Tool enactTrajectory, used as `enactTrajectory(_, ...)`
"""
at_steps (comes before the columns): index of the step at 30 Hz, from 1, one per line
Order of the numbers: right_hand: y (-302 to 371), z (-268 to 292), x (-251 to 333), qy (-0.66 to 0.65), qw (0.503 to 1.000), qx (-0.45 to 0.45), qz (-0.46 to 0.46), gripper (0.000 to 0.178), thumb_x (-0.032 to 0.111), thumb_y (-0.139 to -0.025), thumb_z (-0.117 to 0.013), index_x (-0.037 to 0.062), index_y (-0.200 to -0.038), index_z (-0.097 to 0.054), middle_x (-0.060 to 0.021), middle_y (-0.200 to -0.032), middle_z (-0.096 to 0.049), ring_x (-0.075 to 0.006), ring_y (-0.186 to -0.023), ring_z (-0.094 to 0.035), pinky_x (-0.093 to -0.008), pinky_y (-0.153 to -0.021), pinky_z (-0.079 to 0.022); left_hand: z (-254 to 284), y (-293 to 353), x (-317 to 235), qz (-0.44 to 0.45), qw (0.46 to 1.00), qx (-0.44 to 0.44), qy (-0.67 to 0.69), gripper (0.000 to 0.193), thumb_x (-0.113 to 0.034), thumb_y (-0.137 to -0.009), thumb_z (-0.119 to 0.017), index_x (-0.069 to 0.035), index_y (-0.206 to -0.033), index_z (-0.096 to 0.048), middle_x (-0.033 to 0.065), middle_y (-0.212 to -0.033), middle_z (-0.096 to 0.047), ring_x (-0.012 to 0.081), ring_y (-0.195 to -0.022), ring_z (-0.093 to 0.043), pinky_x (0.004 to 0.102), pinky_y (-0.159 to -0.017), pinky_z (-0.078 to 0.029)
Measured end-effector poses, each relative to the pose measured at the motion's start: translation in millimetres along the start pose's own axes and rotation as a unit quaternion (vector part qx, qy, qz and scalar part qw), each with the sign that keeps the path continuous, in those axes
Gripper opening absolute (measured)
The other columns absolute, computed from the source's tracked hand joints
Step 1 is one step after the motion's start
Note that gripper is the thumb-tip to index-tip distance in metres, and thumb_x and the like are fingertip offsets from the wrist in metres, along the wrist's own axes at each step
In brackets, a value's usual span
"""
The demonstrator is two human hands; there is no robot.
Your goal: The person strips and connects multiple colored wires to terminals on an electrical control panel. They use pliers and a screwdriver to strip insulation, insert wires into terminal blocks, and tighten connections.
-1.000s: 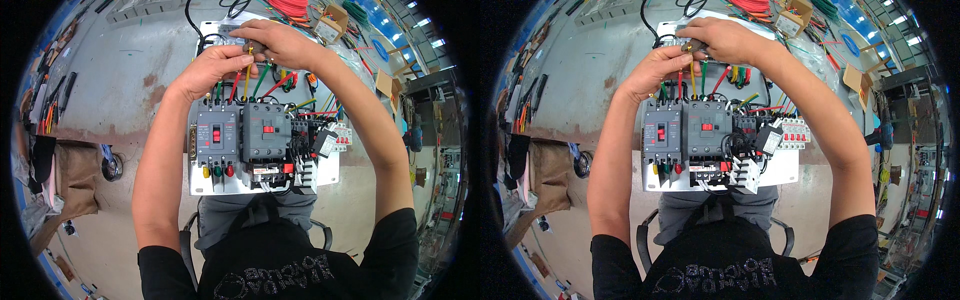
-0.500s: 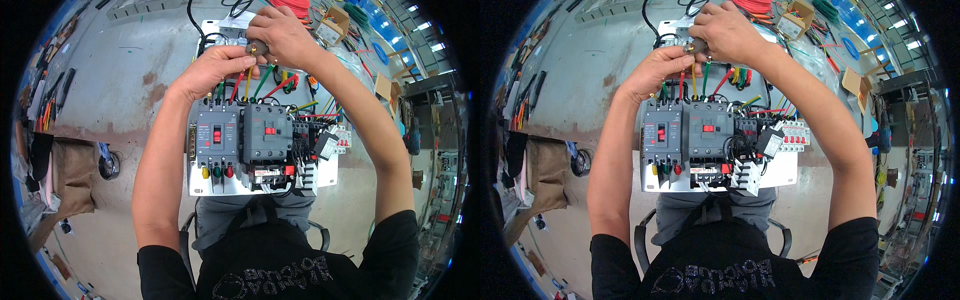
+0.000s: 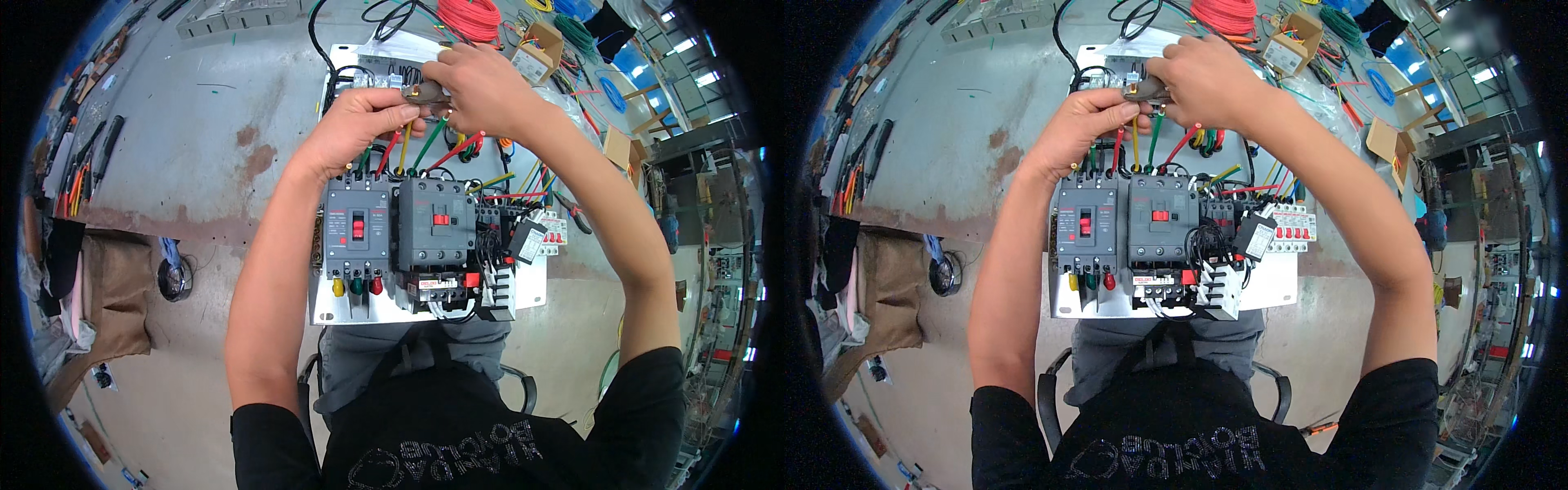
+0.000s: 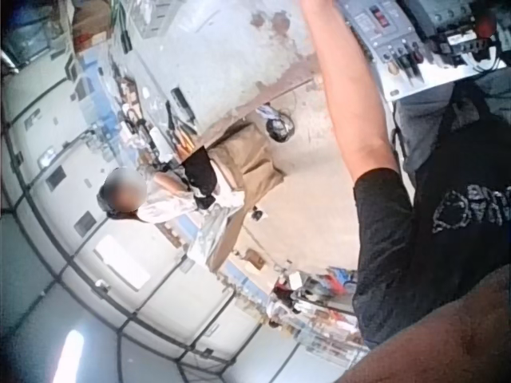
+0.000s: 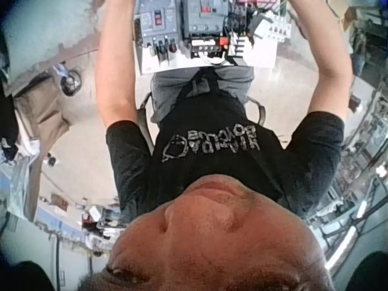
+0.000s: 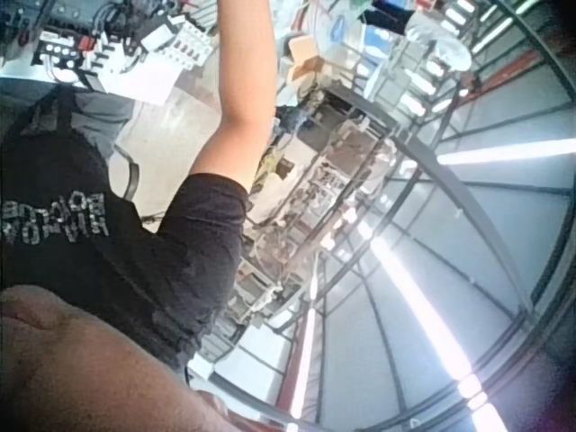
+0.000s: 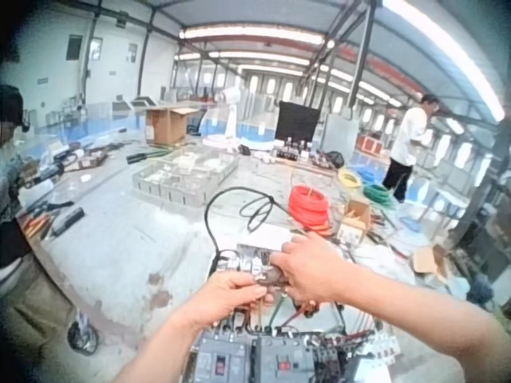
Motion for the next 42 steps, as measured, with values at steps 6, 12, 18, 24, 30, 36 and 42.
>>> enactTrajectory(6, 20.2, 52.5, 8.3, -0.079, 0.99, 0.117, -0.023, 0.061, 0.033, -0.071, -0.078, 0.0063, -0.125, -0.065, -0.018, -0.098, -0.07, -0.0367, -0.097, -0.07, -0.0471, -0.082, -0.056, 1.4, -0.6, 4.5, 0.004, 0.999, -0.039, -0.029, 0.027, -0.028, -0.102, -0.068, -0.009, -0.119, -0.075, 0.0011, -0.099, -0.077, 0.0077, -0.09, -0.068, 0.025, -0.077, -0.049)
enactTrajectory(12, 7.9, 81.8, 22.3, -0.174, 0.943, 0.26, -0.113, 0.081, 0.069, -0.077, -0.075, -0.0044, -0.111, -0.071, -0.0167, -0.076, -0.069, -0.0319, -0.075, -0.071, -0.0426, -0.069, -0.054, -1.2, -5.3, 1.1, -0.012, 0.998, -0.048, -0.042, 0.021, -0.023, -0.102, -0.067, -0.008, -0.112, -0.078, -0.0004, -0.097, -0.076, 0.0056, -0.085, -0.066, 0.0255, -0.072, -0.051)
enactTrajectory(18, -26.5, 83.0, 43.5, -0.142, 0.922, 0.31, -0.184, 0.09, 0.085, -0.072, -0.065, -0.0046, -0.077, -0.074, -0.0127, -0.062, -0.062, -0.0265, -0.06, -0.063, -0.0404, -0.058, -0.05, -1.8, -10.5, 9.0, -0.026, 0.995, -0.097, -0.013, 0.014, -0.015, -0.097, -0.071, -0.003, -0.096, -0.078, -0.004, -0.083, -0.07, 0.0031, -0.077, -0.06, 0.0243, -0.065, -0.049)
enactTrajectory(24, -51.0, 93.5, 67.5, -0.095, 0.907, 0.353, -0.207, 0.068, 0.064, -0.07, -0.065, -0.0036, -0.062, -0.067, -0.0115, -0.056, -0.056, -0.0247, -0.055, -0.056, -0.0367, -0.049, -0.043, 4.2, -10.0, 13.7, -0.052, 0.993, -0.103, -0.024, 0.014, -0.013, -0.096, -0.069, -0.001, -0.091, -0.074, -0.0046, -0.078, -0.065, 0.0029, -0.07, -0.054, 0.023, -0.06, -0.044)
enactTrajectory(30, -31.7, 77.5, 21.7, -0.092, 0.926, 0.345, -0.127, 0.057, 0.026, -0.062, -0.076, -0.0036, -0.111, -0.069, -0.0136, -0.079, -0.068, -0.0281, -0.069, -0.066, -0.0406, -0.059, -0.05, -0.9, -6.4, 8.3, -0.011, 0.997, -0.077, 0.023, 0.02, -0.018, -0.102, -0.068, -0.001, -0.106, -0.076, 0.0044, -0.095, -0.074, 0.0118, -0.088, -0.07, 0.0279, -0.075, -0.059)
enactTrajectory(36, -24.8, 43.5, -13.3, -0.176, 0.955, 0.239, 0.027, 0.045, 0.004, -0.07, -0.072, 0.0032, -0.115, -0.063, -0.0136, -0.102, -0.067, -0.0306, -0.101, -0.067, -0.043, -0.085, -0.053, -4.5, -4.9, 5.9, -0.013, 0.998, -0.03, 0.05, 0.023, -0.02, -0.103, -0.066, -0.001, -0.111, -0.075, 0.005, -0.095, -0.075, 0.0116, -0.089, -0.07, 0.0277, -0.077, -0.058)
enactTrajectory(42, -31.1, -6.5, -13.6, -0.123, 0.984, -0.008, 0.127, 0.031, 0.01, -0.077, -0.077, 0.0081, -0.101, -0.058, -0.0105, -0.098, -0.063, -0.0342, -0.102, -0.063, -0.045, -0.081, -0.054, 7.0, -5.6, 14.3, -0.013, 0.998, 0.032, 0.048, 0.028, -0.024, -0.105, -0.064, -0.001, -0.117, -0.073, 0.0045, -0.097, -0.074, 0.0121, -0.094, -0.069, 0.0275, -0.082, -0.054)
Point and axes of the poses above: each hand's wrist, its own y-axis away from the middle knuckle, its own z-axis out of the back of the hand, x = y × z, the point moved 3 cm from there along -y, towards the middle knuckle
